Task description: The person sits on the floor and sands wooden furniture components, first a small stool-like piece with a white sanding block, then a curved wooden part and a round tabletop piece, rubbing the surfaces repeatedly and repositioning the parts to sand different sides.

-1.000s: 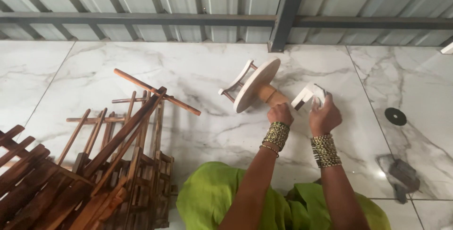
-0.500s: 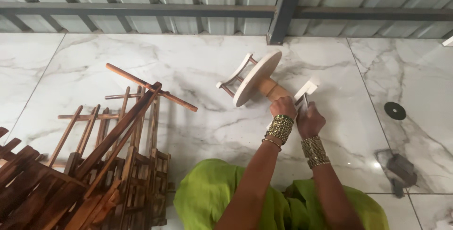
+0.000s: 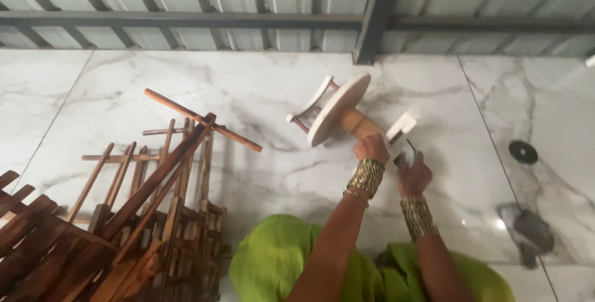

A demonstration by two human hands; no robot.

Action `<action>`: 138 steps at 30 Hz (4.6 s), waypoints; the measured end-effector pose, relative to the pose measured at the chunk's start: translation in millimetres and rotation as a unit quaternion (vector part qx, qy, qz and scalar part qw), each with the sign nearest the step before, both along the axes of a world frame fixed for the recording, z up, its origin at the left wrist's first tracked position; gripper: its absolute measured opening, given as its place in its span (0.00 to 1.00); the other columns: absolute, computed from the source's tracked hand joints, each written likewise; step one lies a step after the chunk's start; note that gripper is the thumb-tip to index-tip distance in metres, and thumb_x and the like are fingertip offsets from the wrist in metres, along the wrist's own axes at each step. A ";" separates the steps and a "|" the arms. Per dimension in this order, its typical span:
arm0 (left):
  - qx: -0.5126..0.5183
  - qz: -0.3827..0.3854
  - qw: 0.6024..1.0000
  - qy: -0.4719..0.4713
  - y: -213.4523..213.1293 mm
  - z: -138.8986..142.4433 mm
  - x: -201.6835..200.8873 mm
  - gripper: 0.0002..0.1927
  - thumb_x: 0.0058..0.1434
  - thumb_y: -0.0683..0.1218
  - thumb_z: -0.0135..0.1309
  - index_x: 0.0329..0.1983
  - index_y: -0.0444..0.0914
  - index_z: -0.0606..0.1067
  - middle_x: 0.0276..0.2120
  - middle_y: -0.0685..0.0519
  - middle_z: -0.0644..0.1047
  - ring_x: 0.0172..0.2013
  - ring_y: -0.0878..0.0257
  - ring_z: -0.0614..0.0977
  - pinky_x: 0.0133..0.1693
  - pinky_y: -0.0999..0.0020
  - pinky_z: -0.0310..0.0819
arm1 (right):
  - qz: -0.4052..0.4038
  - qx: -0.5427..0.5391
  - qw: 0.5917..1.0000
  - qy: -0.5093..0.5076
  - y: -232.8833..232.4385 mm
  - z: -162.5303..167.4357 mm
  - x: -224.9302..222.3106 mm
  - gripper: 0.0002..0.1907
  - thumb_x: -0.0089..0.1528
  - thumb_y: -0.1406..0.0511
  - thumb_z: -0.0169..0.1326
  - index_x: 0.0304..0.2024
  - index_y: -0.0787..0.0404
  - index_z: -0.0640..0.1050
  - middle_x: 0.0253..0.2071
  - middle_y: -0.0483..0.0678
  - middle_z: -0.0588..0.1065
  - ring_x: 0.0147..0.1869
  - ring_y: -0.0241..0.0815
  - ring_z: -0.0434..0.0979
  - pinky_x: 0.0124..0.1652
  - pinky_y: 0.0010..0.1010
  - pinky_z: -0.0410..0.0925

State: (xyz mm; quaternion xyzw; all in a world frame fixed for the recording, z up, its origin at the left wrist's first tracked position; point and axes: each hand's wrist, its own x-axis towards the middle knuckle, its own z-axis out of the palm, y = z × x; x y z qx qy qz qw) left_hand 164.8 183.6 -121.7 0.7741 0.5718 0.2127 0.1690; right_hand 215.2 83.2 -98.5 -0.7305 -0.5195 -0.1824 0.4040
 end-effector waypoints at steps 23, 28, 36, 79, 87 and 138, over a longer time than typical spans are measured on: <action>0.059 -0.070 0.968 -0.232 -26.9 -109.8 -27.8 0.48 0.58 0.49 0.64 0.78 0.38 0.54 0.52 0.52 0.81 0.42 0.49 0.84 0.41 0.56 0.80 | 0.120 -0.008 0.976 -0.184 64.0 -30.7 73.6 0.16 0.59 0.74 0.53 0.51 0.64 0.76 0.50 0.53 0.75 0.56 0.56 0.74 0.54 0.43 0.70; 0.100 -0.070 0.958 -0.259 20.6 -152.1 -11.1 0.55 0.52 0.47 0.69 0.77 0.40 0.49 0.54 0.51 0.82 0.40 0.48 0.84 0.40 0.55 0.79 | 0.112 -0.115 0.972 -0.169 102.9 -73.6 54.8 0.15 0.59 0.72 0.55 0.48 0.60 0.80 0.42 0.52 0.75 0.51 0.55 0.75 0.50 0.43 0.71; 0.034 -0.074 0.959 -0.271 72.3 -208.2 -20.1 0.63 0.51 0.45 0.69 0.81 0.39 0.40 0.46 0.46 0.83 0.36 0.46 0.85 0.37 0.55 0.80 | 0.290 -0.127 0.948 0.025 103.8 -122.8 41.0 0.19 0.60 0.73 0.52 0.53 0.58 0.80 0.49 0.50 0.78 0.52 0.51 0.78 0.50 0.39 0.73; 0.235 0.003 0.964 -0.124 280.4 -537.9 209.1 0.42 0.45 0.42 0.63 0.66 0.38 0.64 0.44 0.44 0.80 0.41 0.45 0.84 0.41 0.49 0.80 | 0.096 -0.034 0.980 -0.169 340.3 -503.8 253.1 0.22 0.66 0.70 0.51 0.63 0.65 0.76 0.55 0.55 0.77 0.52 0.54 0.74 0.51 0.44 0.68; 0.110 -0.042 0.963 -0.243 226.1 -512.8 194.2 0.20 0.54 0.39 0.59 0.52 0.40 0.80 0.29 0.42 0.79 0.32 0.42 0.81 0.36 0.48 0.76 | 0.183 -0.021 0.946 -0.268 235.8 -455.4 248.3 0.27 0.62 0.73 0.48 0.65 0.70 0.71 0.63 0.61 0.74 0.68 0.56 0.74 0.65 0.44 0.68; 0.105 -0.119 0.961 -0.226 695.2 -1093.7 302.6 0.29 0.57 0.51 0.62 0.62 0.41 0.75 0.32 0.42 0.82 0.29 0.47 0.84 0.34 0.55 0.80 | 0.219 0.017 0.975 -0.020 702.8 -1072.4 342.5 0.21 0.64 0.76 0.47 0.59 0.64 0.76 0.56 0.57 0.79 0.59 0.53 0.80 0.56 0.43 0.70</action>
